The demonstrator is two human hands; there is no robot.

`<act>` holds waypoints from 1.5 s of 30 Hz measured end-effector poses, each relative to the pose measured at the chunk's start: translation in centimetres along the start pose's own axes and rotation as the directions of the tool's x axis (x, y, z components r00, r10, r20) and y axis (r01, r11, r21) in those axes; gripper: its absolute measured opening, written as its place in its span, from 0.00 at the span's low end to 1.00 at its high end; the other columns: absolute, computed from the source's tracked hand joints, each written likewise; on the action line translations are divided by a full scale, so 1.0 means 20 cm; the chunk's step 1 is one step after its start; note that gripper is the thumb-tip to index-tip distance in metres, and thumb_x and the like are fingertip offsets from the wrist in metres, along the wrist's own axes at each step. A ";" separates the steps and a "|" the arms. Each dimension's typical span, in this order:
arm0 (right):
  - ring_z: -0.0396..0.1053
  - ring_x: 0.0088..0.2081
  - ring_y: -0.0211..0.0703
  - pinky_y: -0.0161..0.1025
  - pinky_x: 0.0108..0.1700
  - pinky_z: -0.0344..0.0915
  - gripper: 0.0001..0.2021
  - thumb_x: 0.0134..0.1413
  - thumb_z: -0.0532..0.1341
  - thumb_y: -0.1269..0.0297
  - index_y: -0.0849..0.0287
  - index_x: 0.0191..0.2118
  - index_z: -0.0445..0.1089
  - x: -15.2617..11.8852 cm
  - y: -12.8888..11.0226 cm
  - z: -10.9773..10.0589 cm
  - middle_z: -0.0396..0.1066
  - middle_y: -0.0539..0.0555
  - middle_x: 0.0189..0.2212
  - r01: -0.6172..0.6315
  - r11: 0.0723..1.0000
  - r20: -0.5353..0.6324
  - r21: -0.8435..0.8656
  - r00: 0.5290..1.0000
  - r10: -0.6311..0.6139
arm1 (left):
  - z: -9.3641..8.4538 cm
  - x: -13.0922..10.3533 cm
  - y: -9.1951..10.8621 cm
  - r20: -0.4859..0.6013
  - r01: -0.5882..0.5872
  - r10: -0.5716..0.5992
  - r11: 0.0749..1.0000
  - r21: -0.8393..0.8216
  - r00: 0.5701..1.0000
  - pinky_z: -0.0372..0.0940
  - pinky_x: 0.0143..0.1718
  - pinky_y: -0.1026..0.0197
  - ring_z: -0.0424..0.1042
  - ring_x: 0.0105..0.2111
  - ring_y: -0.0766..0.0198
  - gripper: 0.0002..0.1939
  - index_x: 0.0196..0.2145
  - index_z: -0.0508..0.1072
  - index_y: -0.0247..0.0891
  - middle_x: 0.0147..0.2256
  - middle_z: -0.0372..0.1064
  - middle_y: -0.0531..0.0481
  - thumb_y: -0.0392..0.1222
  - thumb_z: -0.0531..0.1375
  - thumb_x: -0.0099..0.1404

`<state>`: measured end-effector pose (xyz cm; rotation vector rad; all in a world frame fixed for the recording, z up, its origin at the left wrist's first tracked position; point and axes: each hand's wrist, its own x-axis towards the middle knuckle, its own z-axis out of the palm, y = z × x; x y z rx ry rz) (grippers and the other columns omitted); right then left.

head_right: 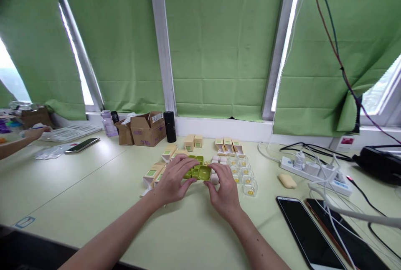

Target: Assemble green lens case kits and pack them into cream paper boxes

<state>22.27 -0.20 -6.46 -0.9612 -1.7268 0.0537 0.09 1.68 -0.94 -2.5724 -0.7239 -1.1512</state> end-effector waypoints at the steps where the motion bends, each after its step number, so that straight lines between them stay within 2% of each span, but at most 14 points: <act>1: 0.70 0.51 0.55 0.50 0.46 0.72 0.17 0.65 0.62 0.64 0.51 0.58 0.68 0.00 0.00 0.00 0.74 0.60 0.53 0.012 1.000 -0.009 0.008 1.000 -0.012 | 0.00 0.01 0.00 0.030 0.003 -0.002 1.000 -0.026 1.000 0.68 0.54 0.42 0.69 0.51 0.47 0.24 0.61 0.67 0.41 0.53 0.75 0.40 0.38 0.64 0.70; 4: 0.70 0.50 0.54 0.47 0.42 0.72 0.17 0.65 0.61 0.65 0.51 0.59 0.68 0.01 -0.02 0.00 0.74 0.60 0.53 0.030 0.999 -0.029 0.031 0.999 -0.029 | 0.00 0.06 0.00 0.115 -0.001 0.013 0.994 -0.105 0.993 0.69 0.55 0.43 0.69 0.53 0.48 0.23 0.61 0.68 0.42 0.53 0.76 0.42 0.36 0.63 0.70; 7: 0.70 0.45 0.51 0.44 0.37 0.71 0.18 0.65 0.61 0.66 0.52 0.59 0.68 0.01 -0.02 0.00 0.74 0.60 0.52 0.003 0.998 -0.068 0.059 0.998 0.001 | 0.01 0.10 -0.01 0.150 0.023 0.000 0.988 -0.150 0.989 0.71 0.53 0.45 0.70 0.52 0.48 0.20 0.58 0.70 0.42 0.49 0.77 0.42 0.35 0.62 0.70; 12: 0.70 0.44 0.48 0.42 0.36 0.73 0.18 0.66 0.61 0.66 0.52 0.59 0.66 0.02 -0.04 -0.01 0.72 0.60 0.52 -0.064 0.990 -0.146 0.127 0.986 0.082 | 0.04 0.12 0.00 0.065 0.116 -0.104 0.968 -0.225 0.992 0.72 0.52 0.47 0.71 0.53 0.48 0.22 0.59 0.69 0.42 0.49 0.73 0.40 0.37 0.65 0.69; 18: 0.71 0.43 0.47 0.40 0.34 0.74 0.16 0.66 0.62 0.63 0.51 0.58 0.67 0.02 -0.05 0.00 0.72 0.59 0.51 -0.078 0.978 -0.152 0.193 0.982 0.109 | 0.14 0.02 0.00 -0.072 0.166 -0.200 0.930 -0.327 0.977 0.72 0.53 0.47 0.72 0.52 0.50 0.22 0.60 0.68 0.43 0.50 0.72 0.40 0.38 0.64 0.70; 27: 0.72 0.42 0.46 0.39 0.31 0.75 0.15 0.67 0.62 0.63 0.51 0.57 0.66 0.00 -0.04 0.03 0.71 0.58 0.50 -0.091 0.966 -0.113 0.241 0.986 0.121 | 0.15 -0.04 -0.01 -0.063 0.140 -0.167 0.941 -0.308 0.984 0.72 0.53 0.47 0.71 0.53 0.50 0.21 0.61 0.69 0.42 0.50 0.73 0.40 0.37 0.62 0.72; 30: 0.73 0.41 0.45 0.38 0.31 0.75 0.14 0.68 0.62 0.61 0.51 0.56 0.66 -0.01 -0.03 0.03 0.73 0.57 0.49 -0.104 0.965 -0.091 0.241 0.987 0.129 | 0.16 -0.04 0.00 -0.074 0.165 -0.202 0.924 -0.345 0.976 0.73 0.51 0.48 0.71 0.52 0.51 0.18 0.60 0.71 0.42 0.49 0.73 0.40 0.37 0.60 0.74; 33: 0.75 0.41 0.46 0.37 0.29 0.74 0.14 0.69 0.61 0.58 0.51 0.57 0.66 -0.01 -0.03 0.02 0.74 0.58 0.48 -0.124 0.964 -0.064 0.234 0.988 0.143 | 0.17 -0.04 0.00 -0.039 0.255 -0.301 0.863 -0.437 0.953 0.75 0.46 0.53 0.74 0.48 0.54 0.16 0.58 0.73 0.42 0.48 0.73 0.41 0.41 0.60 0.75; 36: 0.76 0.42 0.47 0.38 0.31 0.75 0.19 0.68 0.62 0.57 0.51 0.60 0.64 -0.01 -0.04 0.02 0.76 0.58 0.47 -0.122 0.970 -0.056 0.212 0.989 0.136 | 0.18 -0.05 0.01 0.023 0.367 -0.418 0.769 -0.524 0.908 0.76 0.40 0.57 0.76 0.42 0.57 0.15 0.56 0.75 0.42 0.46 0.74 0.42 0.45 0.60 0.75; 40: 0.75 0.43 0.49 0.40 0.33 0.74 0.21 0.66 0.63 0.60 0.51 0.63 0.65 -0.02 -0.04 0.01 0.76 0.57 0.43 -0.099 0.979 -0.037 0.178 0.994 0.107 | 0.21 -0.05 0.02 0.080 0.461 -0.525 0.654 -0.600 0.847 0.76 0.39 0.58 0.79 0.43 0.55 0.18 0.53 0.77 0.39 0.46 0.77 0.41 0.52 0.62 0.73; 45: 0.74 0.41 0.48 0.41 0.33 0.74 0.22 0.65 0.63 0.63 0.50 0.63 0.66 -0.02 -0.04 0.02 0.74 0.57 0.43 -0.091 0.975 0.018 0.202 0.996 0.090 | 0.21 -0.05 0.01 0.105 0.509 -0.562 0.634 -0.583 0.821 0.73 0.38 0.59 0.78 0.41 0.55 0.18 0.46 0.79 0.37 0.42 0.79 0.41 0.55 0.60 0.73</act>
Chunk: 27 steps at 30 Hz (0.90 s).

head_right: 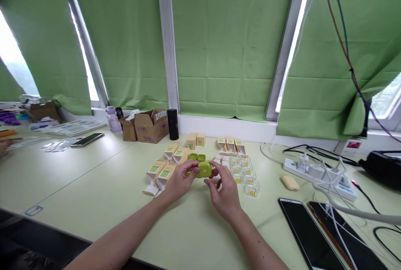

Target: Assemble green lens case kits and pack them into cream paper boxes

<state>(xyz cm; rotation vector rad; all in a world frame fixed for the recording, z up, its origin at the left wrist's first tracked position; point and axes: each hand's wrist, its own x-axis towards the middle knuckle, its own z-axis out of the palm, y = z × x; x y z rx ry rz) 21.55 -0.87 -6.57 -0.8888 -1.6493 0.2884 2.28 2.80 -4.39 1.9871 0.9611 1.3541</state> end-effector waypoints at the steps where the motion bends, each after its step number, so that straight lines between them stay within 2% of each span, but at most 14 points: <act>1: 0.74 0.40 0.48 0.41 0.33 0.74 0.22 0.65 0.63 0.63 0.50 0.63 0.66 0.00 0.00 0.00 0.74 0.57 0.43 -0.009 1.000 0.011 0.011 1.000 0.008 | 0.00 0.00 0.01 0.004 0.004 -0.004 1.000 0.015 1.000 0.72 0.36 0.59 0.78 0.40 0.56 0.18 0.44 0.79 0.37 0.41 0.79 0.42 0.55 0.60 0.74; 7: 0.71 0.36 0.45 0.39 0.33 0.73 0.20 0.63 0.64 0.60 0.52 0.59 0.71 0.02 -0.01 0.00 0.71 0.53 0.37 -0.144 0.983 0.027 0.111 0.990 0.142 | -0.01 0.00 0.04 0.013 -0.009 0.008 0.997 0.071 1.000 0.65 0.32 0.61 0.74 0.34 0.59 0.16 0.36 0.77 0.37 0.34 0.77 0.46 0.52 0.59 0.74; 10: 0.71 0.38 0.46 0.38 0.33 0.72 0.20 0.60 0.67 0.57 0.52 0.57 0.72 0.03 -0.02 0.00 0.70 0.53 0.37 -0.219 0.959 0.033 0.182 0.976 0.217 | -0.01 0.00 0.04 0.017 -0.034 0.032 0.994 0.100 0.999 0.64 0.31 0.62 0.71 0.33 0.60 0.18 0.34 0.76 0.37 0.32 0.74 0.47 0.51 0.56 0.76; 12: 0.71 0.42 0.48 0.38 0.35 0.72 0.20 0.59 0.68 0.55 0.52 0.56 0.73 0.03 -0.02 0.00 0.71 0.54 0.40 -0.254 0.940 0.036 0.228 0.967 0.252 | -0.02 0.00 0.04 0.030 -0.047 0.044 0.993 0.110 0.999 0.63 0.30 0.63 0.71 0.34 0.60 0.18 0.34 0.76 0.37 0.33 0.73 0.46 0.51 0.56 0.76; 15: 0.71 0.46 0.50 0.39 0.37 0.73 0.21 0.58 0.69 0.53 0.53 0.55 0.72 0.03 -0.01 0.00 0.72 0.57 0.44 -0.277 0.915 0.056 0.293 0.960 0.273 | -0.03 -0.01 0.04 0.071 -0.062 0.056 0.995 0.082 0.996 0.64 0.29 0.63 0.73 0.37 0.58 0.15 0.41 0.78 0.37 0.38 0.74 0.43 0.49 0.57 0.75; 17: 0.70 0.47 0.51 0.39 0.37 0.73 0.22 0.59 0.69 0.52 0.54 0.55 0.72 0.03 0.01 0.00 0.72 0.58 0.46 -0.281 0.900 0.070 0.333 0.959 0.274 | -0.03 -0.01 0.05 0.098 -0.081 0.075 0.994 0.068 0.992 0.67 0.31 0.62 0.74 0.39 0.57 0.13 0.44 0.79 0.37 0.40 0.75 0.42 0.47 0.58 0.74; 23: 0.70 0.48 0.52 0.38 0.34 0.73 0.21 0.59 0.69 0.51 0.55 0.54 0.71 0.03 0.03 0.00 0.72 0.60 0.48 -0.277 0.857 0.089 0.434 0.960 0.265 | -0.04 0.00 0.03 0.114 -0.168 0.154 0.979 0.117 0.981 0.71 0.40 0.56 0.74 0.41 0.56 0.08 0.45 0.78 0.38 0.42 0.74 0.42 0.42 0.61 0.72; 27: 0.71 0.45 0.51 0.39 0.33 0.74 0.20 0.61 0.68 0.50 0.54 0.53 0.71 0.03 0.03 0.00 0.72 0.60 0.46 -0.271 0.833 0.109 0.483 0.962 0.250 | -0.05 0.00 0.02 0.079 -0.233 0.222 0.956 0.180 0.972 0.71 0.49 0.51 0.73 0.48 0.53 0.12 0.50 0.74 0.41 0.46 0.72 0.42 0.41 0.66 0.69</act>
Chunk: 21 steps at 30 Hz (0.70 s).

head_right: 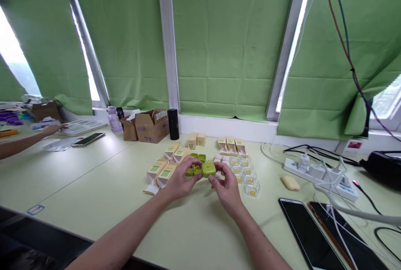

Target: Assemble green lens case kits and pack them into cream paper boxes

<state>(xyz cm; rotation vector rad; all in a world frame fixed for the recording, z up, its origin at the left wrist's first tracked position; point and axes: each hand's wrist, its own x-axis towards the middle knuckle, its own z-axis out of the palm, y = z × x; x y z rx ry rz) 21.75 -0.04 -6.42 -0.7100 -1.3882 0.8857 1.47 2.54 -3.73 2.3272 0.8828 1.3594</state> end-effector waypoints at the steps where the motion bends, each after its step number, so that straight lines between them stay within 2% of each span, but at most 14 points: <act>1: 0.71 0.44 0.50 0.39 0.33 0.74 0.19 0.61 0.68 0.50 0.54 0.52 0.72 0.00 0.00 0.00 0.72 0.60 0.46 -0.001 1.000 0.004 -0.001 1.000 0.001 | 0.00 0.00 0.00 -0.003 -0.023 0.023 0.999 0.023 1.000 0.71 0.51 0.50 0.71 0.50 0.52 0.15 0.51 0.73 0.41 0.47 0.72 0.42 0.41 0.66 0.68; 6: 0.71 0.41 0.48 0.37 0.30 0.72 0.21 0.60 0.68 0.46 0.56 0.50 0.74 0.00 0.00 -0.01 0.74 0.60 0.43 -0.018 0.999 -0.017 -0.044 1.000 0.017 | -0.01 0.00 0.03 0.029 -0.141 0.139 0.984 0.109 0.990 0.67 0.59 0.44 0.65 0.57 0.48 0.26 0.62 0.66 0.44 0.55 0.70 0.41 0.39 0.66 0.69; 11: 0.70 0.39 0.47 0.39 0.33 0.74 0.23 0.57 0.69 0.45 0.57 0.50 0.75 0.00 0.01 -0.01 0.75 0.58 0.41 -0.024 0.994 -0.049 -0.110 0.999 0.018 | -0.01 -0.01 0.05 0.072 -0.168 0.158 0.972 0.166 0.985 0.63 0.64 0.40 0.60 0.63 0.46 0.35 0.68 0.61 0.47 0.61 0.63 0.39 0.35 0.66 0.67; 18: 0.73 0.40 0.48 0.41 0.37 0.75 0.20 0.63 0.67 0.47 0.56 0.53 0.76 0.00 0.00 0.01 0.76 0.58 0.41 0.022 0.972 -0.018 -0.233 0.999 -0.026 | 0.01 -0.01 0.05 0.141 -0.197 0.175 0.967 0.160 0.974 0.66 0.63 0.40 0.64 0.62 0.47 0.32 0.67 0.65 0.51 0.59 0.65 0.40 0.32 0.63 0.69; 21: 0.74 0.41 0.49 0.43 0.40 0.75 0.19 0.67 0.63 0.49 0.55 0.55 0.74 -0.01 0.00 0.02 0.76 0.58 0.43 0.050 0.954 -0.020 -0.297 0.998 -0.058 | 0.02 -0.01 0.04 0.120 -0.174 0.163 0.981 0.089 0.979 0.67 0.62 0.42 0.66 0.60 0.49 0.27 0.63 0.69 0.50 0.58 0.67 0.42 0.31 0.62 0.70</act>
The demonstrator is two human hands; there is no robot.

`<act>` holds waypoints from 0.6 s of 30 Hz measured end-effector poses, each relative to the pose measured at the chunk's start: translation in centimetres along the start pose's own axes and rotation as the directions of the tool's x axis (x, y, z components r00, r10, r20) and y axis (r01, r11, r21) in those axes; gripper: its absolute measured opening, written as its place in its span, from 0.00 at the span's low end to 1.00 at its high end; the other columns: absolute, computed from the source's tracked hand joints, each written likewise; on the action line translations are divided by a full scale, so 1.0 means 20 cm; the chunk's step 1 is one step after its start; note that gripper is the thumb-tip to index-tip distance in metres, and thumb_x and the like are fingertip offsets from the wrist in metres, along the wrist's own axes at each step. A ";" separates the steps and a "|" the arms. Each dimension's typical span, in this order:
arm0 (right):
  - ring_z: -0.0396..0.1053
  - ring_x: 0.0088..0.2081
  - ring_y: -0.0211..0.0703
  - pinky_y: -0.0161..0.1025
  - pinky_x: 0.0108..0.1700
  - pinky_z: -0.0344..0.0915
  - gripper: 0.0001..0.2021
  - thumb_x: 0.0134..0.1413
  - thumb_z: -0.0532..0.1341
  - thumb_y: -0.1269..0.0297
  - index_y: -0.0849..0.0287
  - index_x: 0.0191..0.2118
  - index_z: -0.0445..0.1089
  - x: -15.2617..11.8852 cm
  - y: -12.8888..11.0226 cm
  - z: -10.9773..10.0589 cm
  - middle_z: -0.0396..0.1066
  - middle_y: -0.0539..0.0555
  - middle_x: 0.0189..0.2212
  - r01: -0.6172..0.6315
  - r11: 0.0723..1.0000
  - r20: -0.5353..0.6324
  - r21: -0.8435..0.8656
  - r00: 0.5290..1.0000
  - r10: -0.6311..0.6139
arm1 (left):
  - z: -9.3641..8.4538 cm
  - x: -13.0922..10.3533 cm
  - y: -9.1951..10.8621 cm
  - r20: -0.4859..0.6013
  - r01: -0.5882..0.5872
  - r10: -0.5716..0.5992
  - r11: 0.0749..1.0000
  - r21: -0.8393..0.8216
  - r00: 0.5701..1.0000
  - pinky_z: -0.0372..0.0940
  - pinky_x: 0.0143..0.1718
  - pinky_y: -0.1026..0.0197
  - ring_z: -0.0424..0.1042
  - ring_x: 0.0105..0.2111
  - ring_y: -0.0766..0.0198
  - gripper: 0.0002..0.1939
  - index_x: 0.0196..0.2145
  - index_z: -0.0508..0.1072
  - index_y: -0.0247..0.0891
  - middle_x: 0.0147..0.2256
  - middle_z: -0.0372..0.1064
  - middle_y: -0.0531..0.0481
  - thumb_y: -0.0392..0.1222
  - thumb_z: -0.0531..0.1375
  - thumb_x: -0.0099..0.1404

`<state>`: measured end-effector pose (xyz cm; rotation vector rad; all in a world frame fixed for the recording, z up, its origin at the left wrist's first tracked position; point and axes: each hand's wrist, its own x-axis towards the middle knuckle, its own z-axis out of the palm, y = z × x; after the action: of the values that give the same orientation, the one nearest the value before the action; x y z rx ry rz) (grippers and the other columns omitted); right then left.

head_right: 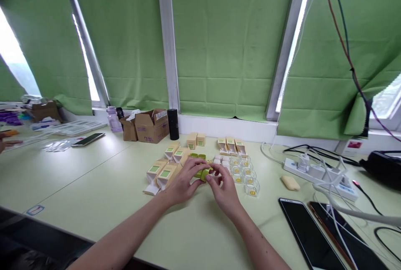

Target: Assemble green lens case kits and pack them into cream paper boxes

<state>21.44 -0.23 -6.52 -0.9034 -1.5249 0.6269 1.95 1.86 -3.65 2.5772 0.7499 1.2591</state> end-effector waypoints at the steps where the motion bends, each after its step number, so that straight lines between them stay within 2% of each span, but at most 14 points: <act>1: 0.74 0.42 0.49 0.44 0.42 0.75 0.18 0.69 0.60 0.49 0.55 0.56 0.74 0.00 0.00 0.00 0.77 0.59 0.44 0.017 0.999 -0.015 -0.033 1.000 -0.018 | 0.00 0.00 -0.01 -0.021 0.025 -0.025 0.999 -0.038 0.999 0.67 0.62 0.43 0.67 0.60 0.49 0.26 0.62 0.70 0.49 0.58 0.68 0.42 0.31 0.62 0.70; 4: 0.73 0.48 0.53 0.50 0.48 0.74 0.14 0.73 0.55 0.56 0.53 0.54 0.73 0.00 0.02 -0.02 0.77 0.59 0.47 0.122 0.969 -0.031 -0.215 0.991 -0.131 | 0.01 0.01 -0.03 -0.111 0.145 -0.166 0.973 -0.181 0.980 0.68 0.61 0.45 0.69 0.59 0.50 0.25 0.59 0.72 0.46 0.58 0.69 0.42 0.31 0.64 0.67; 8: 0.68 0.54 0.57 0.56 0.56 0.69 0.12 0.69 0.55 0.70 0.52 0.48 0.75 0.00 0.05 -0.03 0.77 0.58 0.48 0.319 0.811 0.166 -0.491 0.948 -0.273 | 0.02 0.03 -0.08 -0.180 0.277 -0.380 0.862 -0.424 0.907 0.70 0.57 0.49 0.73 0.54 0.53 0.24 0.57 0.73 0.43 0.57 0.72 0.43 0.32 0.66 0.64; 12: 0.63 0.62 0.59 0.57 0.63 0.61 0.17 0.65 0.55 0.75 0.54 0.52 0.75 -0.02 0.06 -0.01 0.76 0.58 0.55 0.384 0.647 0.335 -0.658 0.920 -0.205 | 0.03 0.04 -0.11 -0.196 0.306 -0.467 0.789 -0.533 0.862 0.71 0.56 0.52 0.75 0.52 0.55 0.25 0.56 0.74 0.41 0.56 0.74 0.43 0.32 0.67 0.60; 18: 0.60 0.67 0.60 0.60 0.69 0.48 0.16 0.64 0.59 0.73 0.53 0.53 0.75 -0.03 0.08 0.03 0.74 0.57 0.59 0.437 0.482 0.445 -0.759 0.889 -0.106 | 0.03 0.05 -0.11 -0.164 0.320 -0.483 0.762 -0.563 0.860 0.73 0.52 0.53 0.76 0.48 0.57 0.26 0.55 0.75 0.40 0.55 0.76 0.42 0.32 0.67 0.58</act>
<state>21.23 0.16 -8.23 -1.2594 -2.3142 -0.3219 2.13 4.23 -4.03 1.6948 0.8241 1.4679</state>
